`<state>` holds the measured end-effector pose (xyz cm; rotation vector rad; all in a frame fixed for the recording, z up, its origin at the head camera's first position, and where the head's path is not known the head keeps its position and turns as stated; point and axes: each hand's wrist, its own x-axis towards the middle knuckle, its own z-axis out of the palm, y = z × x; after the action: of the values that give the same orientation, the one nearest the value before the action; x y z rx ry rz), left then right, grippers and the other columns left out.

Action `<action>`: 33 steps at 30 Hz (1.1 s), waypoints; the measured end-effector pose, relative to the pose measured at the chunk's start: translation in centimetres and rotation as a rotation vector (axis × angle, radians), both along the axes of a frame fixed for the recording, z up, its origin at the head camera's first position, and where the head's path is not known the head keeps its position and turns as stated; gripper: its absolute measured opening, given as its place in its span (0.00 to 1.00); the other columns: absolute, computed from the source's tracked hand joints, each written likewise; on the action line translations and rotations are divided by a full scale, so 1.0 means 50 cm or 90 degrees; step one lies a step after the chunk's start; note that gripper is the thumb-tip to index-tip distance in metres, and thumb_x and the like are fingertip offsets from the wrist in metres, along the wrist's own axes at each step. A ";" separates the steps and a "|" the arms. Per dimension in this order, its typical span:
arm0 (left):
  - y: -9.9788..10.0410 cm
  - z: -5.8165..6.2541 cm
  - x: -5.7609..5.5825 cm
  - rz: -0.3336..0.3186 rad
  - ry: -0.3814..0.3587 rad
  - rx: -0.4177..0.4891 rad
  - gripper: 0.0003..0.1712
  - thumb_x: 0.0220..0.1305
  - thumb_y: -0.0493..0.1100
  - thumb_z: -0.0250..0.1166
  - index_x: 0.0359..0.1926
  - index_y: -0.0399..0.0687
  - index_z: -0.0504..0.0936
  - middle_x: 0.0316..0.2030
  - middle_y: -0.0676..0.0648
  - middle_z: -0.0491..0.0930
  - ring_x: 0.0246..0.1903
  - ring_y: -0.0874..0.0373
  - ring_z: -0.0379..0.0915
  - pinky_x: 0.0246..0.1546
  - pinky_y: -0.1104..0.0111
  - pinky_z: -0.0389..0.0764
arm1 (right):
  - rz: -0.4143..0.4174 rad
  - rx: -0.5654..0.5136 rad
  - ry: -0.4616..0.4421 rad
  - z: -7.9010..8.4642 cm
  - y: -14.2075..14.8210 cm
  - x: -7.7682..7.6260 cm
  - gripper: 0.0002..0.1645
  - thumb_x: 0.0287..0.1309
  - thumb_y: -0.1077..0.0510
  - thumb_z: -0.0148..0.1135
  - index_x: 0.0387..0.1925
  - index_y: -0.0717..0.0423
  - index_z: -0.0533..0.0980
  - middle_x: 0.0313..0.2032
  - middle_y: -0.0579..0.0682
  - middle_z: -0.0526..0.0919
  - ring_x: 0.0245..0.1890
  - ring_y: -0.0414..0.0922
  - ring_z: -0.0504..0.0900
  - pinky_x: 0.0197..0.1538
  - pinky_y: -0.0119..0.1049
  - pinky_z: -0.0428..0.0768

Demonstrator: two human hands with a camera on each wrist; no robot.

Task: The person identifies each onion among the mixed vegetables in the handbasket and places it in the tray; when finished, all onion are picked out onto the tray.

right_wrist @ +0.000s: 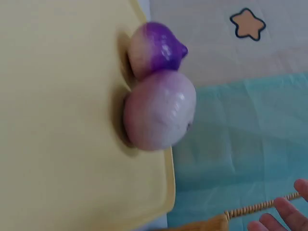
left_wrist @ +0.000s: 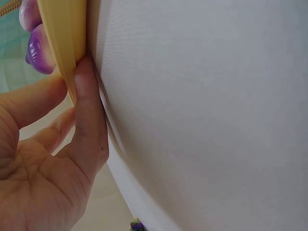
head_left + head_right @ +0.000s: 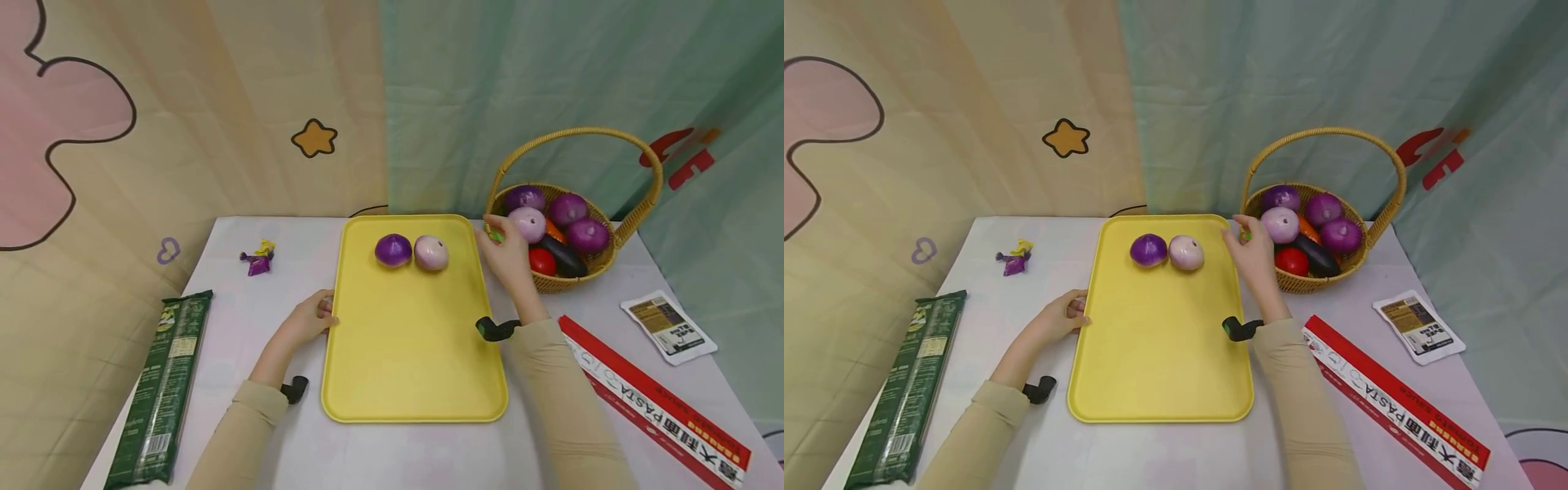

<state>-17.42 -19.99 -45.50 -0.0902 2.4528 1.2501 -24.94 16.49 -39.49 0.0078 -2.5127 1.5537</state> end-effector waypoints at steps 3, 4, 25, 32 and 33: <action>0.000 0.001 0.001 -0.002 0.002 -0.003 0.35 0.66 0.30 0.61 0.71 0.35 0.60 0.48 0.36 0.73 0.43 0.50 0.74 0.41 0.65 0.87 | -0.054 0.013 0.017 0.011 0.042 -0.004 0.30 0.65 0.50 0.60 0.62 0.64 0.71 0.62 0.63 0.72 0.65 0.58 0.71 0.68 0.51 0.73; -0.001 0.001 0.002 -0.004 0.002 -0.004 0.35 0.66 0.30 0.61 0.71 0.35 0.60 0.48 0.35 0.73 0.44 0.50 0.75 0.41 0.64 0.87 | -0.071 0.022 0.013 0.013 0.055 -0.004 0.31 0.65 0.48 0.59 0.63 0.62 0.71 0.62 0.63 0.71 0.65 0.57 0.70 0.68 0.51 0.72; 0.002 0.000 0.006 0.013 -0.006 0.017 0.35 0.65 0.30 0.62 0.71 0.36 0.61 0.49 0.35 0.73 0.44 0.49 0.75 0.42 0.64 0.87 | -0.166 0.126 -0.036 -0.064 0.130 -0.059 0.52 0.58 0.50 0.68 0.73 0.64 0.50 0.70 0.68 0.54 0.70 0.65 0.56 0.74 0.57 0.57; 0.001 0.004 0.005 0.015 -0.006 0.014 0.35 0.65 0.30 0.62 0.71 0.35 0.61 0.49 0.35 0.73 0.44 0.49 0.75 0.41 0.64 0.87 | -0.166 0.141 -0.044 -0.061 0.125 -0.061 0.51 0.57 0.52 0.69 0.72 0.66 0.52 0.68 0.70 0.57 0.68 0.67 0.59 0.74 0.59 0.58; 0.002 0.004 0.004 0.014 -0.006 0.012 0.35 0.65 0.30 0.62 0.71 0.35 0.60 0.49 0.35 0.73 0.44 0.49 0.75 0.41 0.64 0.87 | -0.169 0.139 -0.040 -0.062 0.124 -0.060 0.50 0.56 0.52 0.69 0.71 0.66 0.53 0.67 0.70 0.57 0.68 0.67 0.59 0.74 0.58 0.58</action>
<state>-17.21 -19.89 -45.30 -0.1187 2.4376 1.2797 -27.93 22.71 -42.58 -0.3347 -2.5909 1.1922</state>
